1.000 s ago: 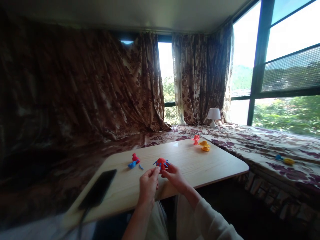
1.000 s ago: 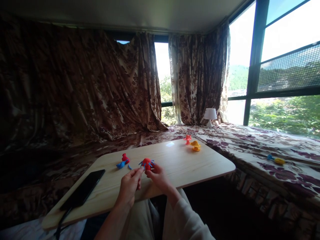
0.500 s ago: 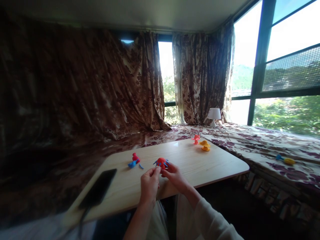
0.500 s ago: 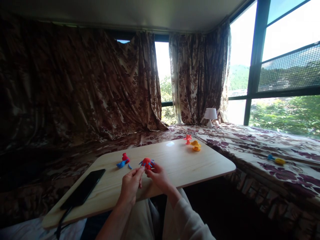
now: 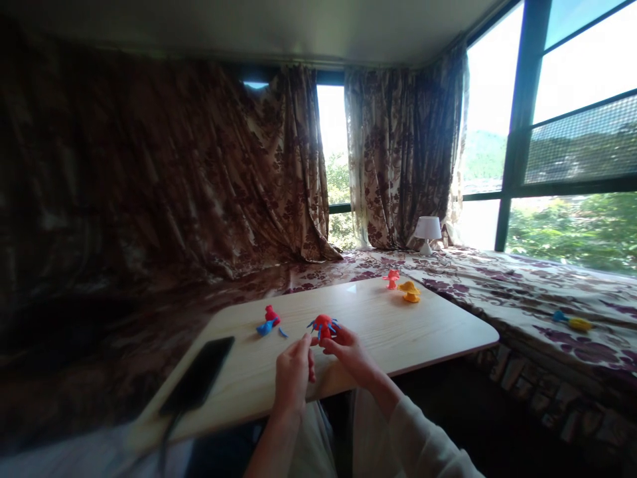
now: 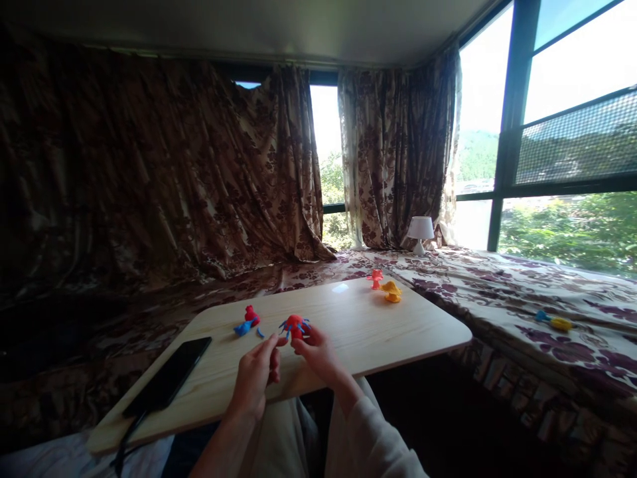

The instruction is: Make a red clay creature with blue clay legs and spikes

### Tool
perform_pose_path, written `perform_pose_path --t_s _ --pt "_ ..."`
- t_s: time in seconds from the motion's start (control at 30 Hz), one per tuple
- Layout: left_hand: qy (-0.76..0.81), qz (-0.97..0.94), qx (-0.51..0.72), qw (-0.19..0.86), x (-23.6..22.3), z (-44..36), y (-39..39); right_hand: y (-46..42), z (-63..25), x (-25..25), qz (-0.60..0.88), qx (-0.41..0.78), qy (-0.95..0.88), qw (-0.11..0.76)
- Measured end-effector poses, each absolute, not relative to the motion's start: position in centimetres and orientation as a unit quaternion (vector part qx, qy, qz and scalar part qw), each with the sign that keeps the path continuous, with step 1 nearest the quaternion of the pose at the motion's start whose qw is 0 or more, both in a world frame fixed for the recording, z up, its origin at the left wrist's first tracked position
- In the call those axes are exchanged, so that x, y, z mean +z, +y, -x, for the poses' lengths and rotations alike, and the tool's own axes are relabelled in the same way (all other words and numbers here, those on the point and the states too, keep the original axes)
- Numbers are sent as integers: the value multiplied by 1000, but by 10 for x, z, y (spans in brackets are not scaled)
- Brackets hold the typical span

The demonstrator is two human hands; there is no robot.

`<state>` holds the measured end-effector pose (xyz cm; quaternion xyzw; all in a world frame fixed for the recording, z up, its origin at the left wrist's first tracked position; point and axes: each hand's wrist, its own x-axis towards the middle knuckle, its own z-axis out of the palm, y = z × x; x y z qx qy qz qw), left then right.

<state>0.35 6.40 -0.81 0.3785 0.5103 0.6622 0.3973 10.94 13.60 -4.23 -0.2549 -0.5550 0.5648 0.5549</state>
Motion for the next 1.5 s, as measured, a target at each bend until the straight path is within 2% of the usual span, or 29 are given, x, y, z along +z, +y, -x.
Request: perform_pose_path --t_s 0.23,0.33,0.57,0.8,0.87,1.0,1.07,1.27,1.5 --pt "553 -451 637 293 -18 -6 63 141 -105 -48 270 526 -539 600" --pt "535 -464 646 286 -17 -10 67 148 -102 -55 246 522 -526 625" --pt "519 -439 664 310 -13 -14 70 146 -102 -54 222 513 -543 626" --pt "506 -358 667 414 -17 -16 76 143 -104 -52 212 518 -559 612" --pt "513 -397 669 363 -17 -16 77 144 -103 -53 212 518 -560 611" --pt "558 -482 655 164 -20 -16 76 147 -103 -56 220 524 -553 609" --pt "582 -504 630 102 -22 -16 76 148 -103 -57 226 522 -551 611" --pt "625 -543 560 -7 -18 -19 75 145 -103 -54 223 524 -546 614" --pt "633 -557 535 -52 -16 -19 76 144 -103 -54 225 524 -554 607"
